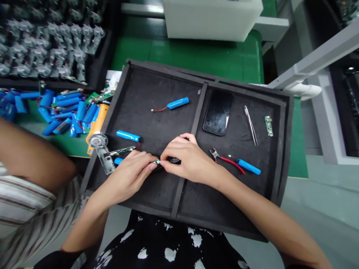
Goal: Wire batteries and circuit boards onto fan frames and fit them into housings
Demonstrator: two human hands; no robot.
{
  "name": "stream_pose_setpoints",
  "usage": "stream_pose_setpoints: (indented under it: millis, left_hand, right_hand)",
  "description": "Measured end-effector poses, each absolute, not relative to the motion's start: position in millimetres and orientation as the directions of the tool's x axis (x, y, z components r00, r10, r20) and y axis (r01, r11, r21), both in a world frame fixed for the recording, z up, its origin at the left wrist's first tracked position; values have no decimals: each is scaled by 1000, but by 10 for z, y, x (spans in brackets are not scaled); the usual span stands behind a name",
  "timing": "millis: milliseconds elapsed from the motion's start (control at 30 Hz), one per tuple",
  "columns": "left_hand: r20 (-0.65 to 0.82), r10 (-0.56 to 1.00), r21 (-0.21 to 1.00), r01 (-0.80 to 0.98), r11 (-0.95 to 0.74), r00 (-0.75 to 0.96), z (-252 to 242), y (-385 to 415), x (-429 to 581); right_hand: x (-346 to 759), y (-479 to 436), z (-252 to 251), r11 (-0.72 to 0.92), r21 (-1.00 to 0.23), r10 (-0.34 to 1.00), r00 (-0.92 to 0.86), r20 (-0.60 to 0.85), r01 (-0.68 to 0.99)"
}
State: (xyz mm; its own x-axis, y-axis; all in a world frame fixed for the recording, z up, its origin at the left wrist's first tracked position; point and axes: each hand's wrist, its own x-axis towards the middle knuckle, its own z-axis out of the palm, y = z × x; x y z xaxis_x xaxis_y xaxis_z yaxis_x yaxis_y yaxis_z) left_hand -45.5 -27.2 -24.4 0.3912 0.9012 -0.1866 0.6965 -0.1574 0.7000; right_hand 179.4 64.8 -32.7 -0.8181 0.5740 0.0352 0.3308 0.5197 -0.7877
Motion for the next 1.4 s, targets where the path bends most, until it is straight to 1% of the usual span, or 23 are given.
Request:
stream_pose_setpoints:
  millis: [200,433,600,700,767,933,1067,1200,1300,1400]
  left_hand:
    - [-154,884,663,709,-239,442,-268,-266,-460]
    - [-137,868,641,710,-290,477,-302,-262,-451]
    - [-167,870,659,709,-251,463,-232,-257,-443]
    - [-216,865,689,698,-195,454,-150,-257,-484]
    - [-225,872,712,685,-157,434,-120,-269,-531]
    - [-180,928,752,654,-83,326,-154,-324,-625]
    - [-134,955,753,654,-76,265,-184,-336,-589]
    - [-95,973,748,660,-69,209,-181,-319,-497]
    - [-87,984,748,663,-38,155,-187,-291,-443]
    - [-79,991,751,660,-13,109,-214,-255,-414]
  right_hand:
    - [1825,661,-344,540,-774,550,-835,27,331]
    - [1816,707,-340,536,-778,528,-850,4,329]
    - [1802,710,-334,546,-771,513,-859,-1,327]
    - [1844,694,-328,589,-724,526,-850,7,358]
    - [1906,677,-338,624,-675,546,-838,16,394]
    - [2082,618,-417,687,-586,545,-838,23,430]
    - [2105,615,-443,669,-579,598,-800,47,466]
    - [2037,686,-407,670,-598,604,-792,94,440]
    - [1978,741,-399,652,-617,643,-753,141,441]
    - [1948,762,-423,629,-616,671,-731,123,473]
